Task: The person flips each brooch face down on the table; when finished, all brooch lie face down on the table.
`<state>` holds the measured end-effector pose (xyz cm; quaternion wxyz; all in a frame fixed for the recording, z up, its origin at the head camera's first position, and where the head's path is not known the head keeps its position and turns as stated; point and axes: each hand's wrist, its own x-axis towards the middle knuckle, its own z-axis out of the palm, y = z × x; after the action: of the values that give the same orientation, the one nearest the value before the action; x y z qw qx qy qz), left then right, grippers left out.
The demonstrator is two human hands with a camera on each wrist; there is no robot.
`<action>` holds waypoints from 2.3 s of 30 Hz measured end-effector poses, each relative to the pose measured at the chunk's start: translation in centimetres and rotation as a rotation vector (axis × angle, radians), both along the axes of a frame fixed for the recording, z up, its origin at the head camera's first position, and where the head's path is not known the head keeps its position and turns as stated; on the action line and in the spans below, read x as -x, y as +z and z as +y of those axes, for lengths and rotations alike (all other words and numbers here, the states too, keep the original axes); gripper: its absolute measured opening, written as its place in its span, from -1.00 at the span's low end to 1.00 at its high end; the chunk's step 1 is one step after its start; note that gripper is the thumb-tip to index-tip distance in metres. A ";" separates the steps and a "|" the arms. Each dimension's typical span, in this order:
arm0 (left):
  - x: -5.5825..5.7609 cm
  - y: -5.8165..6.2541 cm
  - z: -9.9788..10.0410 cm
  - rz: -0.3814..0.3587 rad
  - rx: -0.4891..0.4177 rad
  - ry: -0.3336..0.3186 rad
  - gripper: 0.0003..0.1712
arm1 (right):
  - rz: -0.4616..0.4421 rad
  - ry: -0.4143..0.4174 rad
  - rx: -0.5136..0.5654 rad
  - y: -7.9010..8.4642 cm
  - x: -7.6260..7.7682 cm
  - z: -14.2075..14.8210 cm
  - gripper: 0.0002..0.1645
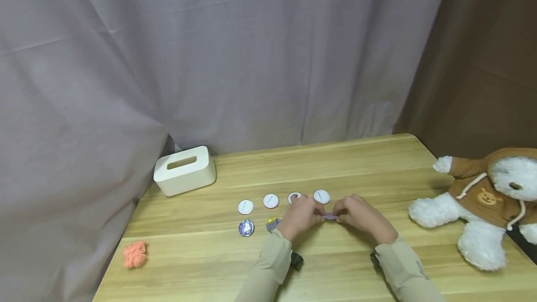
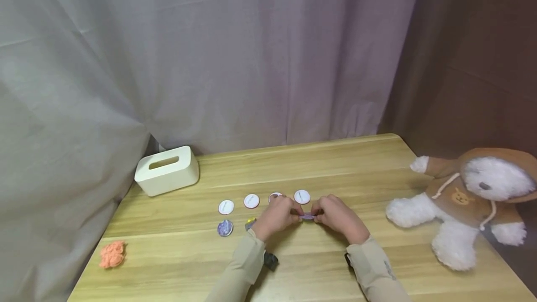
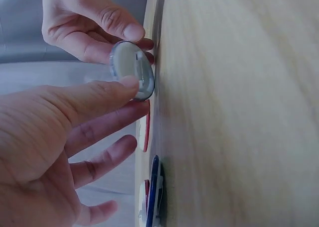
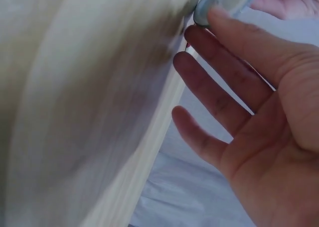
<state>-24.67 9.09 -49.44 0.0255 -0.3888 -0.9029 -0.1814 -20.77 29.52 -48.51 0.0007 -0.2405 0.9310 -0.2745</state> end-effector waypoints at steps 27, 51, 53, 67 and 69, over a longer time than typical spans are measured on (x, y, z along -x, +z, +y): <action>-0.1 -0.1 0.4 -0.014 -0.053 0.030 -0.82 | -0.011 -0.086 0.110 -0.1 -0.2 -1.1 -0.72; -1.5 -0.2 1.3 0.058 0.090 0.139 -0.94 | 0.016 -0.107 -0.022 0.0 -0.1 -2.0 -0.71; -1.7 -0.2 1.2 0.049 0.108 0.152 -0.96 | 0.013 -0.108 -0.030 -0.1 -0.1 -2.2 -0.73; -1.7 -0.7 1.2 0.029 0.107 0.151 -0.93 | -0.025 -0.086 -0.053 -0.2 0.2 -2.0 -0.81; -1.6 -0.6 1.0 0.023 0.080 0.150 -0.94 | -0.029 -0.103 -0.060 0.0 0.2 -2.0 -0.81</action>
<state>-23.04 10.13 -50.02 0.0337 -0.3227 -0.9357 -0.1383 -21.02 27.54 -48.46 0.0073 -0.1881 0.9498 -0.2497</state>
